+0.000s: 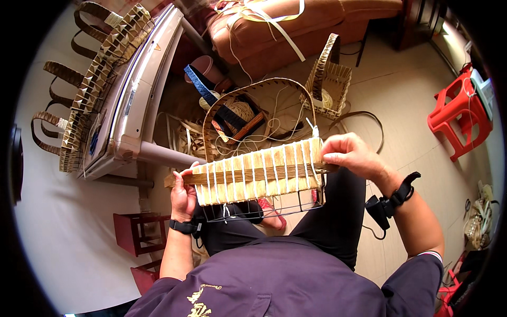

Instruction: The person wraps bamboo strips around the handle and rim of a woven basket, using a metal tool to pull the strips through the weave and trimming excess material with scissors.

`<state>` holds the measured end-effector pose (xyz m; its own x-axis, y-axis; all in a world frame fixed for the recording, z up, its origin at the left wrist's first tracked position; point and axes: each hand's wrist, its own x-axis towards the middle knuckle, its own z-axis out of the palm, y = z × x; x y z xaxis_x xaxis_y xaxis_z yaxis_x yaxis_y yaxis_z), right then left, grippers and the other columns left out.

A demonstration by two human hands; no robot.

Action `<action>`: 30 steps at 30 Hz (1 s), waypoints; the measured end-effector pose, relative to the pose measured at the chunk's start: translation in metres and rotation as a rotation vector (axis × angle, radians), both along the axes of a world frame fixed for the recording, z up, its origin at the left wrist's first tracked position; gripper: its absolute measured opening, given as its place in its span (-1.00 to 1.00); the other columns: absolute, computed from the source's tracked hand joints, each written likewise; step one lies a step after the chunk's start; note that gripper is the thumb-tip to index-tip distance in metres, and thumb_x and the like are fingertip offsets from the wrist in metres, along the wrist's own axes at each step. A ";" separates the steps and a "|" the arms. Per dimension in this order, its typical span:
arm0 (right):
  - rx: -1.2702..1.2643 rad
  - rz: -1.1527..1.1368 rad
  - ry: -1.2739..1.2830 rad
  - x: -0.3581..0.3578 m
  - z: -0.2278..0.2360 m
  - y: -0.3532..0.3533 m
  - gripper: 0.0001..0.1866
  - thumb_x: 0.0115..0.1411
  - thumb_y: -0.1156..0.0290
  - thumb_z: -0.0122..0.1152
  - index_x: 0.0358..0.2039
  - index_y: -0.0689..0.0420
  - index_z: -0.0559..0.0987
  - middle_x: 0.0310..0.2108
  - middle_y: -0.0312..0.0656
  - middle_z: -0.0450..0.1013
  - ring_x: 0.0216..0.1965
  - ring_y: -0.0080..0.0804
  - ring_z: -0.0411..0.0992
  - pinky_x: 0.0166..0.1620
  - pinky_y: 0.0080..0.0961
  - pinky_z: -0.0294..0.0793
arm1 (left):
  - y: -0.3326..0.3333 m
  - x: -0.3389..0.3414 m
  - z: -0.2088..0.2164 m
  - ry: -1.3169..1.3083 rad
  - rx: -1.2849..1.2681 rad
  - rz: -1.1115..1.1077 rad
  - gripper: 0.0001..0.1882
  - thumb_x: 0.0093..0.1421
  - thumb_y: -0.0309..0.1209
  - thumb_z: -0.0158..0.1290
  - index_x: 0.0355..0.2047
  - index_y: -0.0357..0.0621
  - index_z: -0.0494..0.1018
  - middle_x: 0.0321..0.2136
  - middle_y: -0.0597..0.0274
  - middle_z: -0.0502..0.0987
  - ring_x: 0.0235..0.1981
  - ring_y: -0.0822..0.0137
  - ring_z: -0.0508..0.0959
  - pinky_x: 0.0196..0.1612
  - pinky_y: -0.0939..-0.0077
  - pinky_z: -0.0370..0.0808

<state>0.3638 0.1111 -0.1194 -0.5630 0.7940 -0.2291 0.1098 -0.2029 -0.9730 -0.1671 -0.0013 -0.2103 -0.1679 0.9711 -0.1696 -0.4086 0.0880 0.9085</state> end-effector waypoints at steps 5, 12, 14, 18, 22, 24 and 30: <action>0.179 0.102 0.030 0.029 0.001 0.012 -0.73 0.19 0.34 0.50 -0.13 0.19 0.77 -0.03 -0.20 0.56 0.08 -0.40 0.49 0.26 -0.33 0.42 | 0.005 0.000 0.001 -0.022 -0.030 0.022 -0.39 0.61 0.09 -0.24 0.06 -0.17 0.60 0.36 -0.13 0.48 0.31 0.06 0.54 0.44 0.05 0.42; 0.337 0.075 -0.094 0.038 -0.015 0.010 -0.81 0.10 0.52 0.52 -0.23 0.15 0.80 -0.03 -0.21 0.55 0.05 -0.35 0.52 0.20 -0.36 0.48 | 0.010 -0.002 -0.004 -0.065 -0.038 0.028 -0.39 0.60 0.09 -0.19 0.05 -0.19 0.61 0.33 -0.11 0.51 0.32 0.07 0.53 0.47 0.06 0.37; 0.327 0.016 -0.049 0.031 -0.013 0.006 -0.86 0.17 0.65 0.43 -0.25 0.20 0.78 -0.07 -0.22 0.57 -0.01 -0.41 0.54 0.09 -0.43 0.55 | 0.011 -0.004 -0.006 -0.061 -0.046 0.031 -0.40 0.60 0.09 -0.19 0.05 -0.18 0.61 0.33 -0.11 0.51 0.31 0.06 0.53 0.45 0.04 0.39; 0.350 0.010 0.037 0.021 -0.022 0.006 -0.96 0.31 0.64 0.34 -0.24 0.27 0.69 -0.09 -0.19 0.56 -0.02 -0.44 0.52 0.10 -0.42 0.54 | 0.010 -0.005 -0.007 -0.065 -0.045 0.030 -0.41 0.60 0.10 -0.20 0.04 -0.15 0.60 0.33 -0.10 0.52 0.29 0.06 0.56 0.42 0.02 0.44; 0.302 -0.026 0.043 0.003 -0.033 0.000 -0.93 0.42 0.58 0.23 -0.14 0.24 0.63 -0.14 -0.23 0.49 -0.02 -0.44 0.48 0.14 -0.48 0.46 | 0.008 -0.007 -0.007 -0.053 -0.040 0.051 -0.42 0.60 0.09 -0.18 0.02 -0.15 0.60 0.29 -0.09 0.55 0.26 0.07 0.57 0.41 0.03 0.45; 0.307 -0.043 0.037 -0.001 -0.032 0.004 -0.91 0.43 0.50 0.24 -0.13 0.22 0.62 -0.12 -0.26 0.48 -0.03 -0.50 0.45 0.13 -0.50 0.45 | 0.009 -0.006 -0.004 -0.042 -0.060 0.047 -0.42 0.59 0.11 -0.18 0.02 -0.14 0.58 0.30 -0.11 0.54 0.25 0.10 0.58 0.40 0.09 0.44; 0.179 -0.019 0.123 -0.009 -0.028 0.020 -0.85 0.44 0.39 0.20 -0.16 0.18 0.67 0.11 -0.17 0.54 0.04 -0.45 0.45 0.20 -0.42 0.44 | 0.008 -0.007 0.004 -0.030 -0.119 0.073 -0.43 0.61 0.09 -0.19 0.05 -0.17 0.55 0.23 -0.09 0.60 0.19 0.10 0.62 0.35 0.12 0.49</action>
